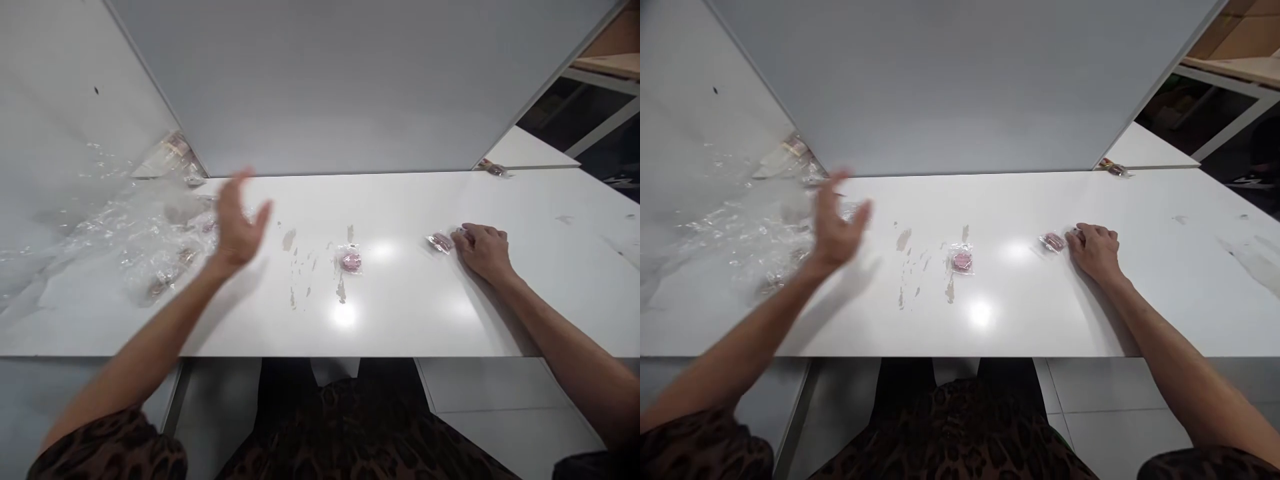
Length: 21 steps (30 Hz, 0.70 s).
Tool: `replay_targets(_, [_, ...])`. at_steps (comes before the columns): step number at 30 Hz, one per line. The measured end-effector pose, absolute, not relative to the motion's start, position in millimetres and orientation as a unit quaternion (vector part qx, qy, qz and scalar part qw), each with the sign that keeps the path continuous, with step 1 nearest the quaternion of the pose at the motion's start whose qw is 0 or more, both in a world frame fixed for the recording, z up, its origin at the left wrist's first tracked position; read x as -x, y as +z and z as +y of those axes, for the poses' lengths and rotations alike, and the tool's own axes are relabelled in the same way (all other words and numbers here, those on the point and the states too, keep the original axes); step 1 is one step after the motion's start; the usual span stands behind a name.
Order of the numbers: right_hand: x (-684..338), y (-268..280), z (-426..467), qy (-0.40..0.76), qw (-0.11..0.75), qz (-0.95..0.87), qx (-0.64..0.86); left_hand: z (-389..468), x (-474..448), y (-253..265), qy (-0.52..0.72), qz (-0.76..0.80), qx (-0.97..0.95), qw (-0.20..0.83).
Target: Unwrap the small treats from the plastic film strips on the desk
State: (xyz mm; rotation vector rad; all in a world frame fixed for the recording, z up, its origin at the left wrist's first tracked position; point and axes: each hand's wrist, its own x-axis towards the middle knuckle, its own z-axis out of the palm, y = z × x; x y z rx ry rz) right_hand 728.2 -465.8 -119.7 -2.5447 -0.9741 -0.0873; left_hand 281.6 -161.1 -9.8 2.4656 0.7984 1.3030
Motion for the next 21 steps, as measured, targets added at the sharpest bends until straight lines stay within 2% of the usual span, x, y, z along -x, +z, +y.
replay_targets(4, [-713.0, -107.9, -467.6, -0.031, 0.292, -0.317, 0.902, -263.9, -352.1, -48.3, 0.176, 0.184, -0.926, 0.28])
replay_targets(7, [-691.8, -104.3, -460.9, -0.064, 0.291, -0.406, 0.864, -291.5, -382.1, -71.1, 0.07, 0.166, -0.944, 0.276])
replay_targets(11, [-668.5, -109.1, -444.3, -0.047, 0.18, -0.55, 0.814, -295.5, -400.2, -88.0, 0.104, 0.172, -0.936, 0.287])
replay_targets(14, [-667.0, -107.1, -437.4, -0.049, 0.172, -0.565, 0.805, -297.3, -404.9, -88.4, 0.19, 0.207, -0.88, 0.382])
replay_targets(16, [-666.4, -102.2, -434.5, -0.028, 0.236, -0.54, 0.807, -302.1, -411.1, -84.1, 0.245, 0.251, -0.816, 0.46])
replay_targets(18, [-657.1, -97.5, -430.2, 0.037, 0.381, -0.478, 0.791, -310.3, -424.7, -78.3, 0.288, 0.295, -0.722, 0.556])
replay_targets(21, [-621.4, -95.4, -422.2, 0.179, 0.608, -0.363, 0.683, -329.6, -457.4, -71.4, 0.313, 0.337, -0.528, 0.714])
